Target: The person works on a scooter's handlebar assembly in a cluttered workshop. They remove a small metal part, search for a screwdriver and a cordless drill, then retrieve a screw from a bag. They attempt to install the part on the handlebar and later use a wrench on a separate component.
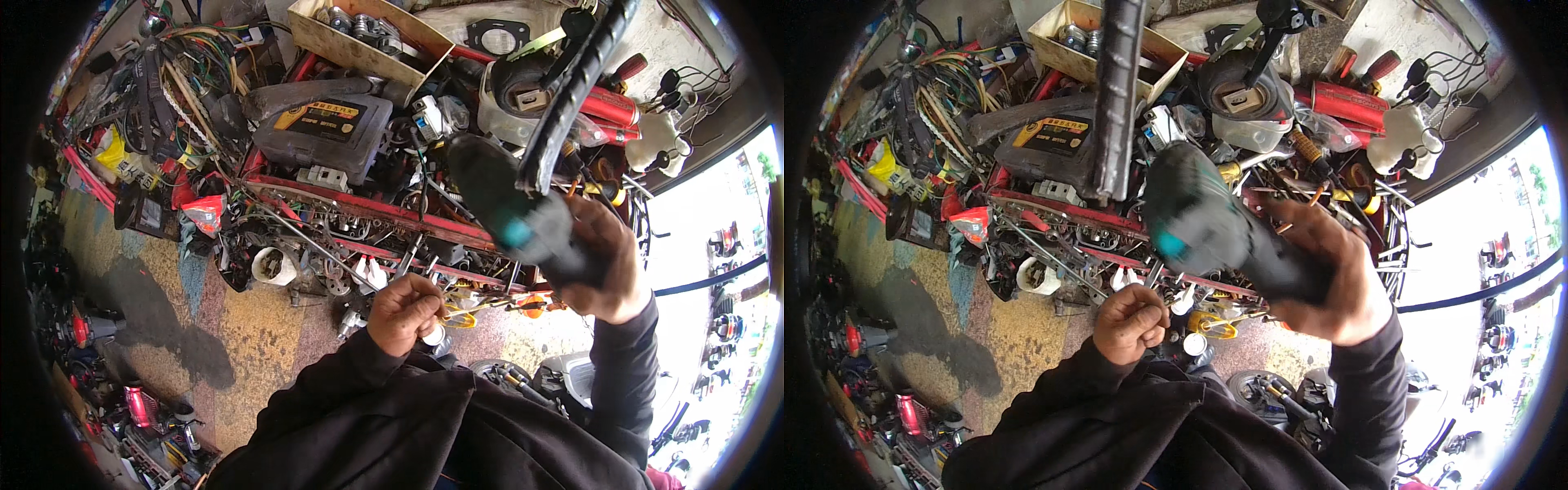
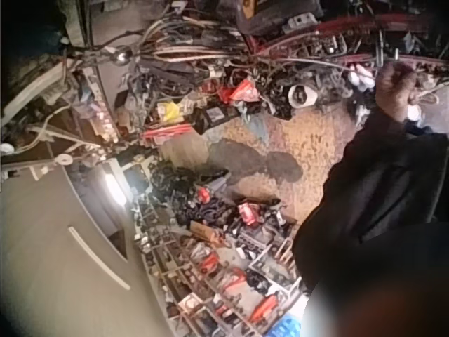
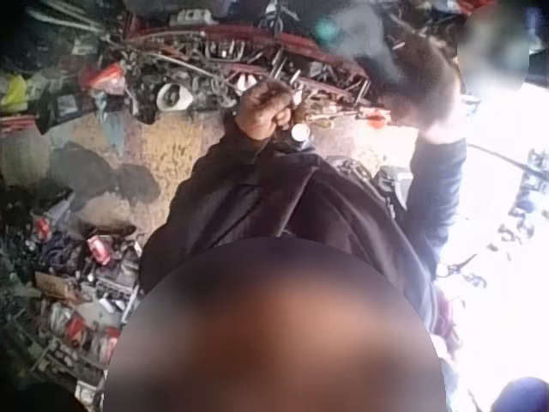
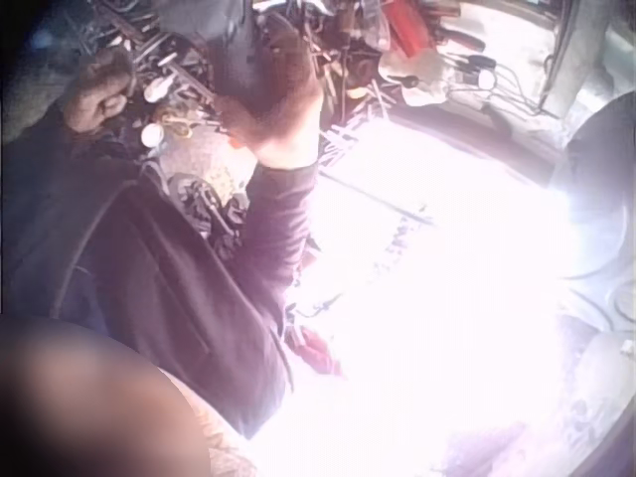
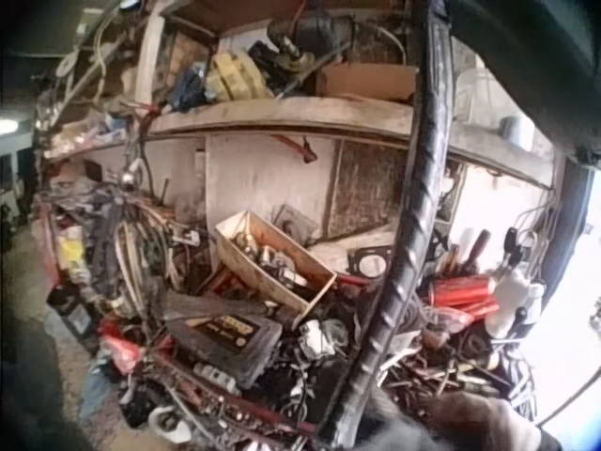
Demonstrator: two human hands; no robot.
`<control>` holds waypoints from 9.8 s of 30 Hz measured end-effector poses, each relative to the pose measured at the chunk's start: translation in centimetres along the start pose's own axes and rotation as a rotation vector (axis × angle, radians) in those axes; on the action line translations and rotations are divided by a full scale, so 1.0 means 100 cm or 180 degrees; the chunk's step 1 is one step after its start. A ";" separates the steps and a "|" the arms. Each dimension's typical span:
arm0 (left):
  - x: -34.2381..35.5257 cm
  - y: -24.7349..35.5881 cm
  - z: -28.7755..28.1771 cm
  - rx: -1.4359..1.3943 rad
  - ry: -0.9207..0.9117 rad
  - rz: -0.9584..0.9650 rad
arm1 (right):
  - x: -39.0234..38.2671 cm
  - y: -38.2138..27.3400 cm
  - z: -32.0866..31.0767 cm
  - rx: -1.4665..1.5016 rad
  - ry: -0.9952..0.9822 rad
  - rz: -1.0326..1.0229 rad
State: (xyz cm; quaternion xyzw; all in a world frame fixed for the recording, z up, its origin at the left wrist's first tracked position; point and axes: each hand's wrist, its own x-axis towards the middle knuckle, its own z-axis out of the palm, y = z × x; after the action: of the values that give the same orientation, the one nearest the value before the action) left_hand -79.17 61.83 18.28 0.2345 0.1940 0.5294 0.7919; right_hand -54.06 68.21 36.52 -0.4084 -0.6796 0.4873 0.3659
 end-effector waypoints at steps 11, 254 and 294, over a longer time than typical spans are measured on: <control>0.036 0.073 0.018 0.1373 0.0605 0.1594 | -0.060 0.004 -0.024 0.0525 0.0963 0.1110; -0.356 0.214 -0.560 0.0214 0.3341 -0.0778 | 0.072 0.280 0.781 -0.0999 -0.0828 0.1121; -0.106 0.183 -1.015 0.3887 0.1680 -0.0355 | 0.193 0.746 0.915 -0.1872 -0.1110 0.2376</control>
State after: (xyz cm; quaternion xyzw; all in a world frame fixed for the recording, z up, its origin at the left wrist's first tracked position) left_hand -153.11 74.89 -53.24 0.4930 0.6581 0.3223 0.4690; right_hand -128.87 66.81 -56.86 -0.6218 -0.6467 0.4339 -0.0827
